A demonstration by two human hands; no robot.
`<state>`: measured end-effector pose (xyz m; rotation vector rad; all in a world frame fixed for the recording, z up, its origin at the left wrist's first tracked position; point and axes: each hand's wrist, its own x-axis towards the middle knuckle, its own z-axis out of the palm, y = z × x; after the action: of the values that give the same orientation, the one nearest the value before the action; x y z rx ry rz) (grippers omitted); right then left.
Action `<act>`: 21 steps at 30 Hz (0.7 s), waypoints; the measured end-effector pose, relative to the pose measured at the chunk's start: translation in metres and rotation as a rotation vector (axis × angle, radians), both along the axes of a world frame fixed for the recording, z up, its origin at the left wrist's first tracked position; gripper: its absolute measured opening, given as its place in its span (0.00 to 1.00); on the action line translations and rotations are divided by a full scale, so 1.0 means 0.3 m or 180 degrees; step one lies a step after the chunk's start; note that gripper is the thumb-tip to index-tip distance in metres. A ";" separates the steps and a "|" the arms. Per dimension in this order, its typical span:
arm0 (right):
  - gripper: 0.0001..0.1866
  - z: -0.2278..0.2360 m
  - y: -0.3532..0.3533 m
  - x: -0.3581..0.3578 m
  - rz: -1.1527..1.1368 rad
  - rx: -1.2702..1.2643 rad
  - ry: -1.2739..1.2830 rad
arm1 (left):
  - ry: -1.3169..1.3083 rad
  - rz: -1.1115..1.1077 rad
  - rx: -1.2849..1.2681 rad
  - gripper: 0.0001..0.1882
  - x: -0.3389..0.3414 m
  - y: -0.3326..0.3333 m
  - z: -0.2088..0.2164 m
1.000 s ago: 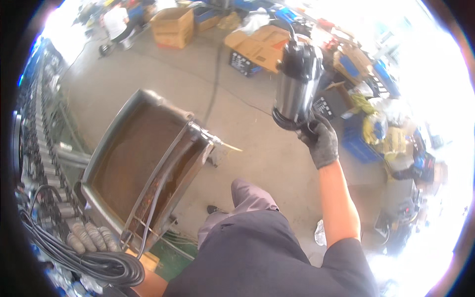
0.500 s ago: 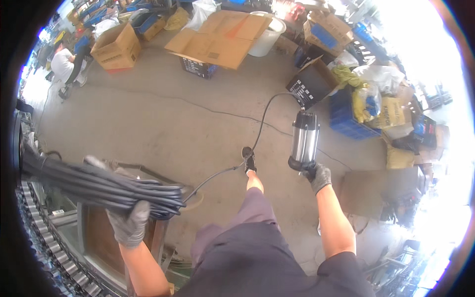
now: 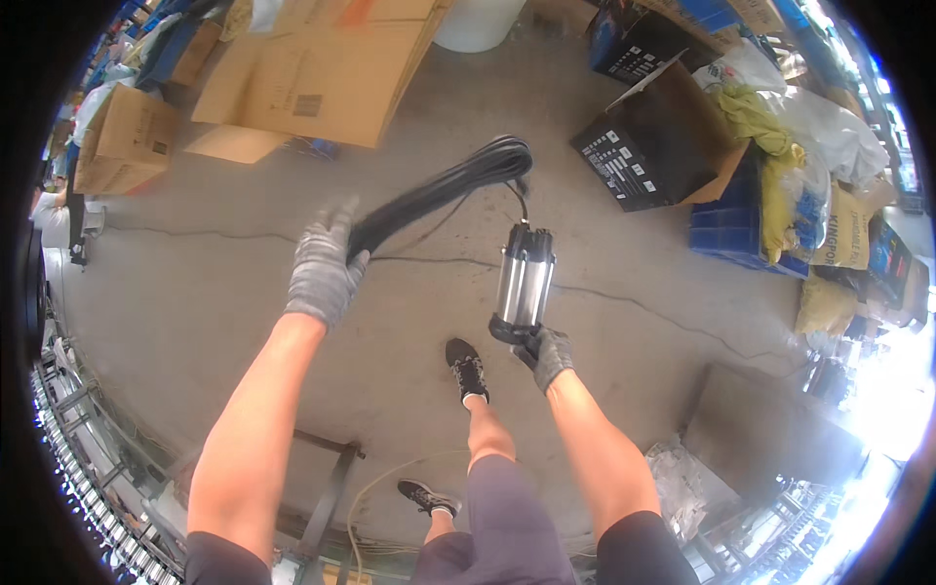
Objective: The person picks up a submersible pump and its power cable, carries it to a water tank, submerses the pump into the water by its handle, and then removes it from the tank.
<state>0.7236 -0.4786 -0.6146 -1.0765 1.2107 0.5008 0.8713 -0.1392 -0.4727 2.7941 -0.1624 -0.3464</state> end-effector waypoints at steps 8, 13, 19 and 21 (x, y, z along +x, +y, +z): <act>0.16 -0.618 0.048 0.404 0.0177 -0.0098 0.0284 | 0.1762 0.1222 -0.1247 0.27 -0.652 -0.137 -0.374; 0.13 -0.785 0.267 0.513 -0.0045 0.0382 0.0398 | 0.2842 0.3705 -0.1696 0.29 -1.373 -0.029 -0.157; 0.04 -1.155 0.190 0.611 0.0628 0.0071 0.0092 | 0.3965 0.2955 0.0397 0.24 -2.130 -0.010 0.327; 0.07 -1.175 0.147 0.730 0.1861 -0.0185 -0.0815 | 0.4241 0.2887 0.0620 0.23 -2.216 -0.063 0.422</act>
<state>0.9426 -0.4346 -0.9672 -1.5014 0.6776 0.7482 0.2063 -0.1581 -0.3460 1.8768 1.3626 -1.7825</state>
